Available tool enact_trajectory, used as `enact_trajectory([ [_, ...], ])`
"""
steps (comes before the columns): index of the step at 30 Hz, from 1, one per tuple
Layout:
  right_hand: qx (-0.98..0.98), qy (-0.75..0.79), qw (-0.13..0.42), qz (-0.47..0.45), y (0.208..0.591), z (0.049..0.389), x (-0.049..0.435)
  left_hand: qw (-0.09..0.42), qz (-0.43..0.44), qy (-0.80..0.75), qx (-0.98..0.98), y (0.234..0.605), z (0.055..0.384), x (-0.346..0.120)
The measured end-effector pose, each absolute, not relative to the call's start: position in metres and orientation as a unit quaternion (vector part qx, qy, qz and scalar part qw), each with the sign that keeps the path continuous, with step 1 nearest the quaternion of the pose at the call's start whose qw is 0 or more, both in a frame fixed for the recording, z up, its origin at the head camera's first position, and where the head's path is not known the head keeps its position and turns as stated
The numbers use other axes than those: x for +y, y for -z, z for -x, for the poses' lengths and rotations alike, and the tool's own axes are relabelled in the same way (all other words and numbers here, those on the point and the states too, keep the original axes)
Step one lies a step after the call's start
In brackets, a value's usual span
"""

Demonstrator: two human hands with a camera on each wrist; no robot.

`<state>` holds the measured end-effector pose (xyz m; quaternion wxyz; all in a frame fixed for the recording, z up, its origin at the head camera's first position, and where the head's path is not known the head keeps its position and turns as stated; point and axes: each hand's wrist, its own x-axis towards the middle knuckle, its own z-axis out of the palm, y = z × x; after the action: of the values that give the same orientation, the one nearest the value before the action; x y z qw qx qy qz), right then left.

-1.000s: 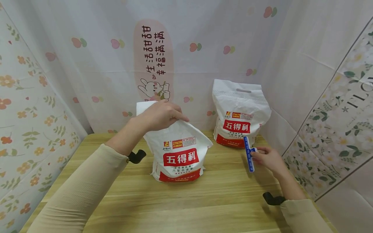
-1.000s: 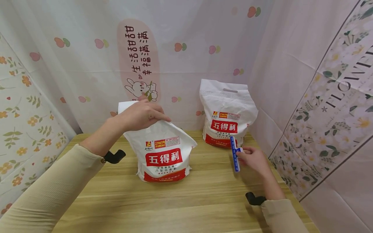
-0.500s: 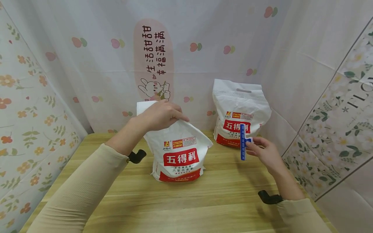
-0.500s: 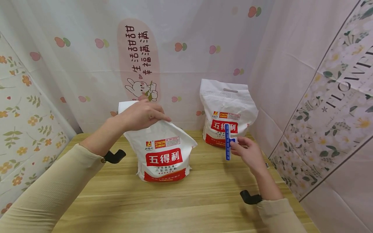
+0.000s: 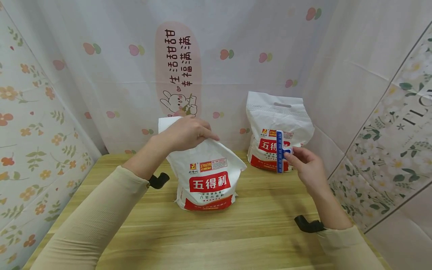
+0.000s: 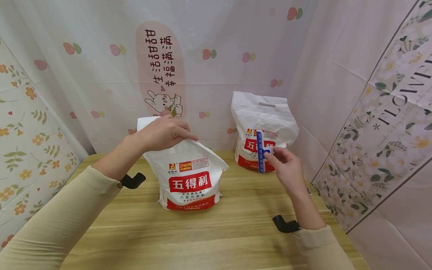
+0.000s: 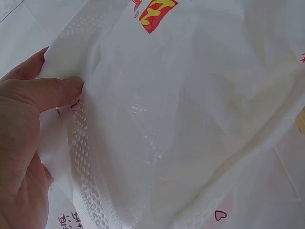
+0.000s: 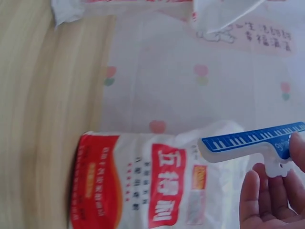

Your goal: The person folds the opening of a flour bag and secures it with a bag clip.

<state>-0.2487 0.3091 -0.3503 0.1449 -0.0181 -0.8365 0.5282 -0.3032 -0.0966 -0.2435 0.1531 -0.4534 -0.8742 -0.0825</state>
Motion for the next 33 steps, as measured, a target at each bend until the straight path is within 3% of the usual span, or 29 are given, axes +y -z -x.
enact_trajectory([
  [33, -0.807, -0.524, 0.259, -0.083, 0.307, 0.232, 0.255, 0.142, 0.447, 0.077, -0.880, 0.242, 0.302, -0.096],
])
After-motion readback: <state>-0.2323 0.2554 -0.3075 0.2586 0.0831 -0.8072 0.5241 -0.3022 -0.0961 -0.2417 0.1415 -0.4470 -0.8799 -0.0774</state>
